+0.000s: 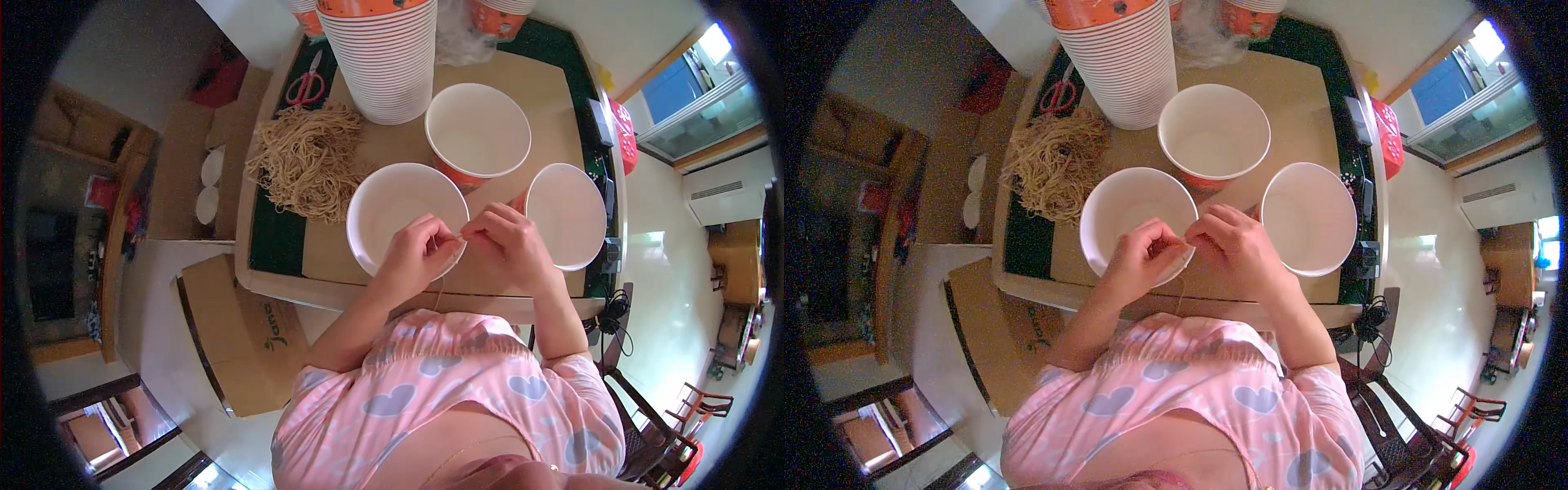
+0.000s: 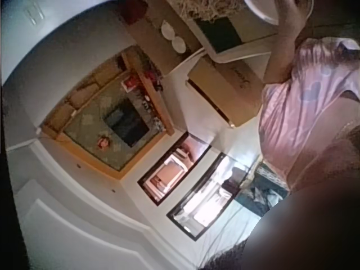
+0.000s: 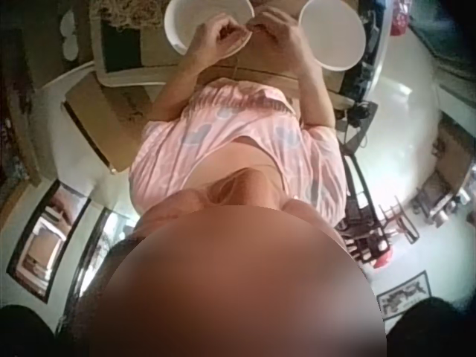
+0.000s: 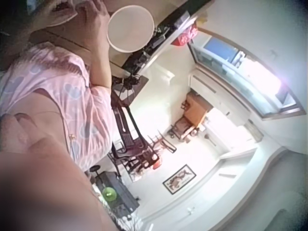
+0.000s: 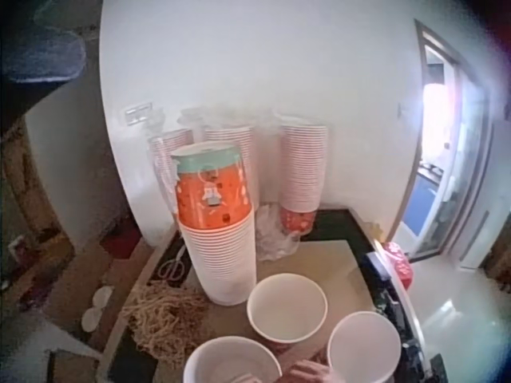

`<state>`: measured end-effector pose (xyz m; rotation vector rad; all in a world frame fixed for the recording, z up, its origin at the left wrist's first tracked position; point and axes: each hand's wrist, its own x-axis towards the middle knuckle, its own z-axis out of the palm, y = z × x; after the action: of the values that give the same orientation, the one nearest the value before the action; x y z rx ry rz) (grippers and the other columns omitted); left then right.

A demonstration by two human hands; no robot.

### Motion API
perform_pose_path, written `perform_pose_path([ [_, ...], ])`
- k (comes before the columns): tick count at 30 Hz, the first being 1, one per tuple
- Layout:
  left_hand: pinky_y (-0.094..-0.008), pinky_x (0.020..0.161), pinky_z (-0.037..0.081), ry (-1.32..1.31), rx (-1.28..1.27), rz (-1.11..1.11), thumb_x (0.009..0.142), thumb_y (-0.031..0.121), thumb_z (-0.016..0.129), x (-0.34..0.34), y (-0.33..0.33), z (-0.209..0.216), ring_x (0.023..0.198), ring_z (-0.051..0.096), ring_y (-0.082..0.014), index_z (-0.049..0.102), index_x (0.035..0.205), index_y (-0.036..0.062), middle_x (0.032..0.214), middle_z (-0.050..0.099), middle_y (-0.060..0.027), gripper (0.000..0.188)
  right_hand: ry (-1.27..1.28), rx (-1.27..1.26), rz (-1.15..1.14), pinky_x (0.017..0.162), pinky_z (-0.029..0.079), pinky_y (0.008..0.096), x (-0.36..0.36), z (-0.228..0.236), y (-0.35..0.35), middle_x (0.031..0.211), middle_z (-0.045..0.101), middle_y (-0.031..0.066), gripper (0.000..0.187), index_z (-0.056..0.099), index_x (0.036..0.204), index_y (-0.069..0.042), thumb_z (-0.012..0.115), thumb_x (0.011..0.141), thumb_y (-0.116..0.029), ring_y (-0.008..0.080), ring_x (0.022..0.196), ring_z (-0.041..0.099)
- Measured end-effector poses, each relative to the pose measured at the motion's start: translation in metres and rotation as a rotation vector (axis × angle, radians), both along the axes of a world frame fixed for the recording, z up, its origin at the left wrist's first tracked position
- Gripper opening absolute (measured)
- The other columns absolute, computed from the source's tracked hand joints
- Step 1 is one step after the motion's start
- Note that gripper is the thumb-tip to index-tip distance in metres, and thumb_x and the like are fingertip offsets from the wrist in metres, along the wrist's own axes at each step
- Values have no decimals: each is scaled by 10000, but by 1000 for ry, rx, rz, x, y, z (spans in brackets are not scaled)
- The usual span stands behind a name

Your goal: Attach strings to the rims of paper buckets.

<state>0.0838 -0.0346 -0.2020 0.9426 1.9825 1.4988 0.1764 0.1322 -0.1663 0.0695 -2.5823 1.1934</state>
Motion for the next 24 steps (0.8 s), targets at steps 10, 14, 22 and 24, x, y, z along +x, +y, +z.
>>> perform_pose_path([
  [10,-279,568,448,52,7,-9,834,135,702,1,-2,-1,647,539,-136,571,829,-5,790,540,-66,192,-154,44,-98,610,479,406,5,-9,-7,804,576,148,100,557,884,-26,605,869,-112,366,723,584],
  [14,-332,658,494,145,-102,-83,784,123,731,-7,-17,22,778,605,-234,556,866,6,954,537,-104,225,-65,-16,-106,628,499,409,1,-6,-6,912,588,154,117,547,905,-20,612,876,-113,368,773,606],
  [22,-392,762,485,470,-174,-375,747,7,667,-24,-39,31,932,580,-290,573,854,30,973,537,-96,145,-78,-67,11,652,504,365,-11,-29,-20,849,642,150,81,571,931,0,589,895,-70,336,770,644],
  [24,-379,750,491,474,-218,-395,749,-17,651,-27,-37,33,932,588,-280,586,839,30,968,551,-94,120,-102,-84,0,648,503,364,-11,-30,-19,838,642,149,78,563,933,1,576,903,-70,336,763,645],
])
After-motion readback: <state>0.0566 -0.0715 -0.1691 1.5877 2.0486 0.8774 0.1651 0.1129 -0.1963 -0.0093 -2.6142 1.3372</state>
